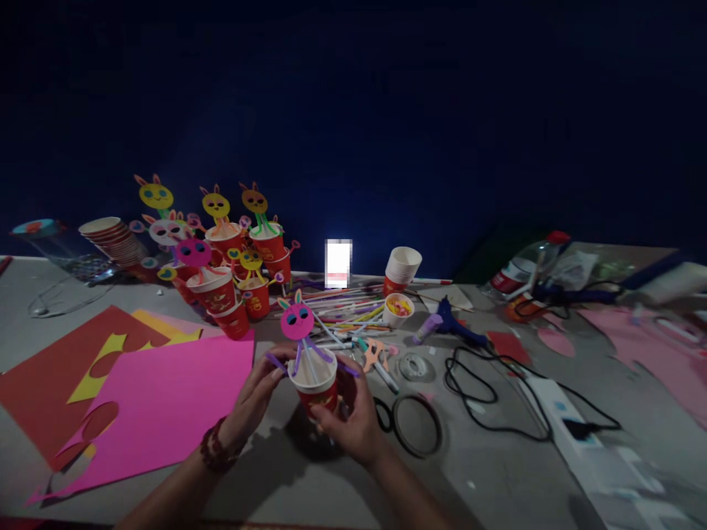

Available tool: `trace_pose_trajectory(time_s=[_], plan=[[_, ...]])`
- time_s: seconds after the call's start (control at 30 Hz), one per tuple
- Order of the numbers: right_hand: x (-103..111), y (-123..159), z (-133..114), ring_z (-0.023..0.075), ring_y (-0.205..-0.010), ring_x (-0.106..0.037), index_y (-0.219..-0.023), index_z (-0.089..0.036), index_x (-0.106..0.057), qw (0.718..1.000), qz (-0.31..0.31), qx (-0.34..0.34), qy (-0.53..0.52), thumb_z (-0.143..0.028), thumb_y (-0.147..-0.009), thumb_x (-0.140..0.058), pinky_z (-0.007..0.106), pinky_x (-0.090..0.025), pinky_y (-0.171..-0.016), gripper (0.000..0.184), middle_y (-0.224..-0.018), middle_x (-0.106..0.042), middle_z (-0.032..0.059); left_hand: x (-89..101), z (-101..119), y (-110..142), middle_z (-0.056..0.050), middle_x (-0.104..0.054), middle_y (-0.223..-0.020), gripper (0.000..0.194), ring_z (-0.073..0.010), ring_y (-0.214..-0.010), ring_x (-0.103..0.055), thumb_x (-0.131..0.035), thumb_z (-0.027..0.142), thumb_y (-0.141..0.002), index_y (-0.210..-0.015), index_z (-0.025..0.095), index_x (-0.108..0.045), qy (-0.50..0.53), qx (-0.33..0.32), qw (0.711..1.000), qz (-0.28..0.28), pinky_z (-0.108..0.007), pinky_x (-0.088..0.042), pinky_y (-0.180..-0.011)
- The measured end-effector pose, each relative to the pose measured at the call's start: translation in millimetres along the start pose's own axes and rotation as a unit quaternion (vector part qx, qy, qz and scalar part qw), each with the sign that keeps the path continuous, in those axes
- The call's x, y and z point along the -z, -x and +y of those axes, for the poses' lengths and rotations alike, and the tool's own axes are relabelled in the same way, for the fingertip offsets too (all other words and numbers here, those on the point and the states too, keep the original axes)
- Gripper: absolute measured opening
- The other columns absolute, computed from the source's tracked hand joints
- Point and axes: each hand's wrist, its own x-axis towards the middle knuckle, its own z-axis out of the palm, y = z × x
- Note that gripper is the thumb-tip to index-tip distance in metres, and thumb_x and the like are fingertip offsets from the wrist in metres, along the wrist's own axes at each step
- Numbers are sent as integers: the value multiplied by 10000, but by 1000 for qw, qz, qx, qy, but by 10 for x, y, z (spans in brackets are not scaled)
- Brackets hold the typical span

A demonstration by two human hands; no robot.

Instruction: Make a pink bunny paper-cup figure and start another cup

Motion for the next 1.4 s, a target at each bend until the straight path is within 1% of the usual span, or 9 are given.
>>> trace_pose_trajectory(time_s=[0.2, 0.43, 0.7, 0.77, 0.87, 1.03, 1.23, 1.33, 1.4], plan=[[-16, -40, 7, 292, -1212, -600, -1327, -254, -451, 1000, 3, 15, -27, -243, -766, -765, 429, -493, -1023, 643, -1310, -616, 137, 102, 102, -52, -109, -546, -1276, 248, -274, -1222, -477, -458, 287, -981, -1187, 241, -587, -109, -58, 989, -77, -417, -386, -1018], [-26, -42, -40, 271, -1240, -578, -1328, -290, -465, 998, -21, 8, -59, -270, -787, -769, 429, -465, -1052, 621, -1337, -602, 111, 157, 137, -85, -102, -541, -1242, 196, -257, -1199, -479, -472, 275, -978, -1134, 251, -590, -132, -64, 983, -106, -389, -387, -996], [-81, -57, -84, 269, -1260, -562, -1311, -323, -497, 991, -30, -10, -130, -303, -784, -783, 444, -436, -1076, 600, -1351, -599, 89, 99, 81, -69, -85, -542, -1120, 139, -226, -1082, -512, -505, 276, -965, -1041, 227, -610, -110, -107, 987, -45, -342, -415, -921], [-82, -60, -89, 276, -1257, -564, -1314, -327, -499, 989, -37, -12, -143, -308, -781, -784, 458, -441, -1068, 605, -1349, -600, 90, 74, 58, -61, -82, -535, -1114, 136, -224, -1077, -511, -515, 288, -960, -1023, 226, -619, -80, -94, 992, -39, -328, -427, -904], [-87, -67, -106, 272, -1251, -568, -1295, -342, -510, 988, -26, -14, -152, -311, -774, -791, 459, -443, -1063, 593, -1338, -611, 76, 15, 11, -50, -85, -531, -1157, 147, -231, -1118, -508, -538, 299, -950, -1051, 233, -621, -14, -60, 998, -29, -321, -443, -906], [-105, -63, -123, 261, -1241, -569, -1300, -324, -502, 989, -30, -16, -147, -312, -758, -807, 438, -430, -1073, 622, -1328, -606, 82, -77, -111, -9, -61, -585, -1138, 169, -225, -1111, -549, -578, 348, -928, -1064, 256, -615, 74, -18, 997, 17, -342, -438, -957], [-116, -29, -62, 270, -1251, -560, -1319, -298, -466, 991, -29, -14, -130, -300, -751, -809, 454, -430, -1072, 663, -1350, -583, 100, -97, -249, 64, -91, -626, -1116, 268, -258, -1087, -580, -601, 429, -894, -1048, 216, -654, 70, 22, 993, 97, -399, -456, -969], [-122, -16, -19, 283, -1218, -583, -1317, -288, -469, 993, -17, -21, -117, -310, -736, -820, 471, -444, -1059, 679, -1321, -606, 106, -101, -253, 90, -94, -625, -1157, 230, -260, -1139, -568, -543, 383, -935, -1050, 220, -660, 56, 7, 994, 91, -425, -420, -1030], [-125, -11, 2, 293, -1213, -584, -1312, -287, -478, 992, -7, -22, -121, -324, -731, -820, 483, -448, -1054, 675, -1311, -615, 107, -106, -227, 97, -93, -601, -1225, 234, -259, -1211, -532, -496, 336, -963, -1109, 235, -649, 50, -6, 996, 77, -431, -390, -1067]])
